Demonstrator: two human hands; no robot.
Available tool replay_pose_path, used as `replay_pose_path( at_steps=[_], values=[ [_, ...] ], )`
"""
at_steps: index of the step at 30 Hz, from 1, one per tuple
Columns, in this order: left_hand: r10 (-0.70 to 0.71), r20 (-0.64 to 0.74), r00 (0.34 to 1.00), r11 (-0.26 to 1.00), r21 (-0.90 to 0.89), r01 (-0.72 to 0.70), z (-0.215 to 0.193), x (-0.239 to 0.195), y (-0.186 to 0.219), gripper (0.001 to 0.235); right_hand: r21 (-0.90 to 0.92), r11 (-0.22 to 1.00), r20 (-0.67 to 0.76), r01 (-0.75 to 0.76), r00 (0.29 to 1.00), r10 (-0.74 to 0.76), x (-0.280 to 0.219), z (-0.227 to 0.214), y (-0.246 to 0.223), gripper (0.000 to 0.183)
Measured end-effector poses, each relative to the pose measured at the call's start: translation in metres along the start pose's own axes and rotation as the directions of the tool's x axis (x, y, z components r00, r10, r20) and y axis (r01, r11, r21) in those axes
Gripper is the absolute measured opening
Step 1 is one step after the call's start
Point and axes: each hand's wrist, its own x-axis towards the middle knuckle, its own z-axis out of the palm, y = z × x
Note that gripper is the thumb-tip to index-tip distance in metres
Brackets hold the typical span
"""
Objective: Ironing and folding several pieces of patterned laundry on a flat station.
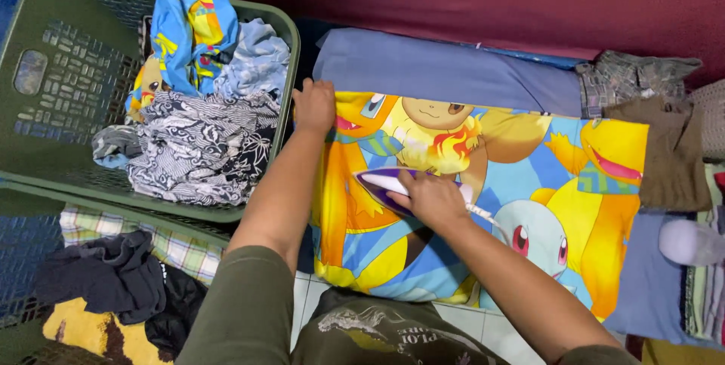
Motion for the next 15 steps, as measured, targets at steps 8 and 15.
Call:
replay_pose_path(
  at_steps=[8,15],
  values=[
    [-0.197,-0.42,0.886,0.917,-0.398,0.015,-0.095,-0.025,0.007,0.02,-0.008,0.999,-0.138,-0.035,0.99,0.033,0.144,0.005,-0.003,0.043],
    [-0.564,-0.216,0.797,0.191,-0.973,-0.129,-0.052,-0.105,0.048,0.018,0.068,0.987,-0.214,-0.147,0.964,0.159,0.188,0.023,-0.01,0.047]
  ],
)
